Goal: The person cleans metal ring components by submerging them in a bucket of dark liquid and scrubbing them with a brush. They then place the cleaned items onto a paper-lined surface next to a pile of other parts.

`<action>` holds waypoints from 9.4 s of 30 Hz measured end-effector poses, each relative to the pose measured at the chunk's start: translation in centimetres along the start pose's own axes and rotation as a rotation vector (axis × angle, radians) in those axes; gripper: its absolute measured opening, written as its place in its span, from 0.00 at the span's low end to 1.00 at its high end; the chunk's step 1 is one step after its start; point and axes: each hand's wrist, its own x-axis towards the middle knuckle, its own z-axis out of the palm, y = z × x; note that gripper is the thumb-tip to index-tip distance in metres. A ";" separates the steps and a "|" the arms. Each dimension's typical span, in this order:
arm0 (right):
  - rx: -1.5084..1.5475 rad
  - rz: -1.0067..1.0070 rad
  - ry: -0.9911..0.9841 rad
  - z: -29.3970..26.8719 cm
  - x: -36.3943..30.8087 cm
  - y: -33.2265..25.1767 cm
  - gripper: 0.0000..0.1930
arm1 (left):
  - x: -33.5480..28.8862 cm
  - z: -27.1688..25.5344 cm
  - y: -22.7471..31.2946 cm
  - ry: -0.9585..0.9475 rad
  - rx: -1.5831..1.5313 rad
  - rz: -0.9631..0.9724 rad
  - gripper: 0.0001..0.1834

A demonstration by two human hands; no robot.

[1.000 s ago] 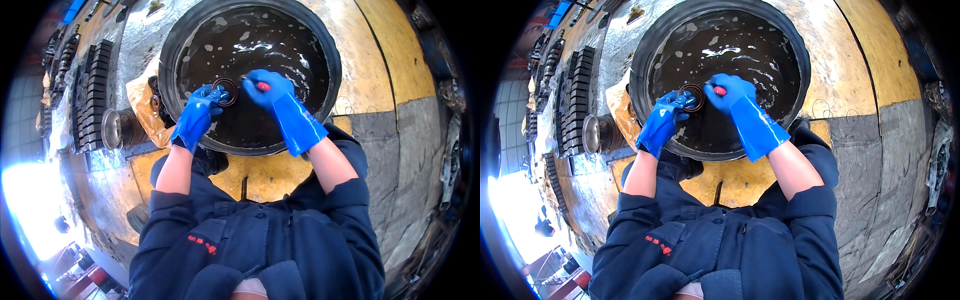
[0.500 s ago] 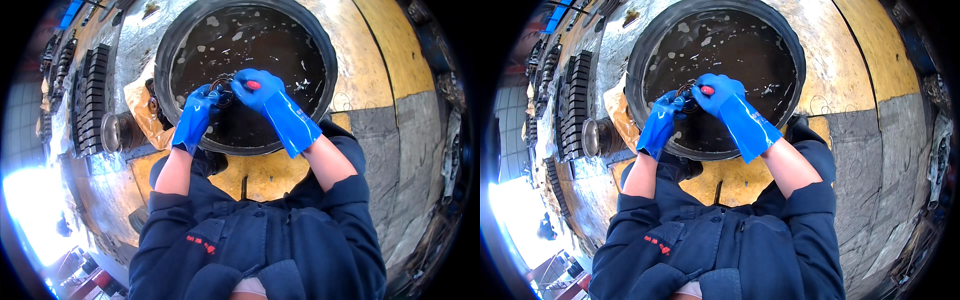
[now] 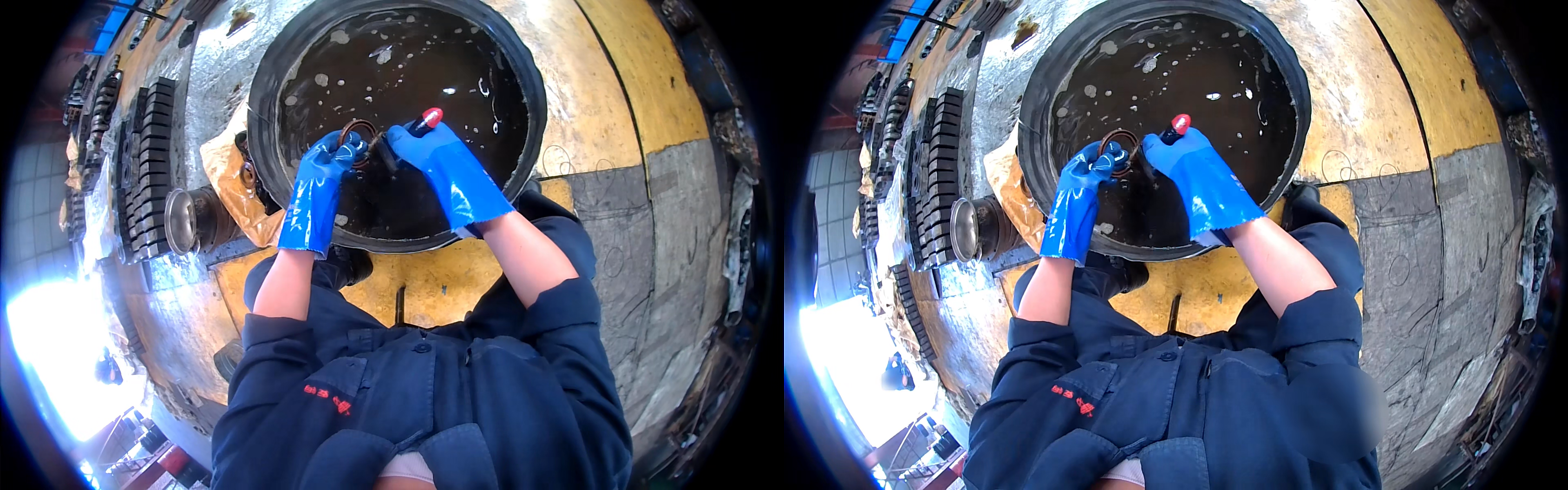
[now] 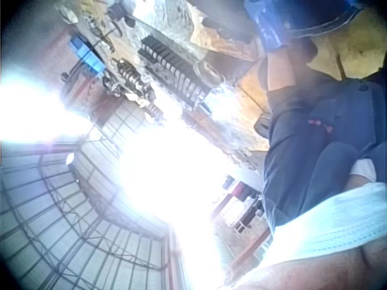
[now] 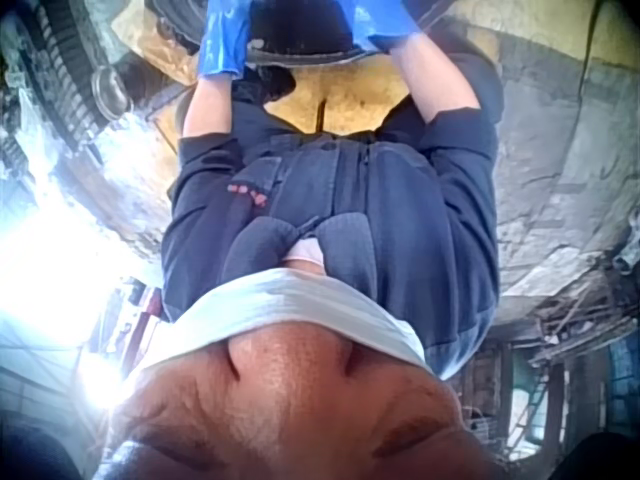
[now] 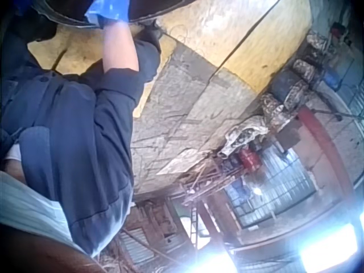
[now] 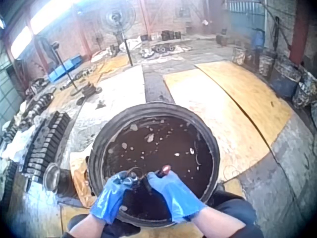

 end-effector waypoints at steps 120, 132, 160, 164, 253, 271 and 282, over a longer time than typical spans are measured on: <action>-0.988 -0.488 -0.024 3.5 -0.6 1.2 0.12 | -0.8 -1.3 -1.6 -0.127 -0.528 -0.169 0.19; 0.299 -0.587 -0.144 1.3 -1.8 -1.6 0.10 | -1.4 -2.0 -0.4 -0.024 -0.318 0.035 0.18; 0.319 -0.228 -0.017 -2.3 1.2 0.0 0.13 | 1.2 -1.8 -2.2 -0.049 0.300 0.217 0.22; 0.527 -0.211 -0.105 -1.9 -1.3 -2.8 0.15 | 2.0 -2.1 -3.9 0.062 0.559 0.260 0.21; -0.659 -0.363 0.227 0.7 -10.3 6.1 0.10 | 7.2 -26.1 -23.5 0.415 0.742 -0.260 0.21; -0.733 -0.365 0.234 1.2 -10.6 5.3 0.09 | 12.0 -26.9 -29.2 0.476 1.173 -0.009 0.28; -0.742 -0.348 0.223 0.6 -10.6 6.0 0.09 | 12.8 -24.9 -30.4 0.275 1.313 -0.179 0.20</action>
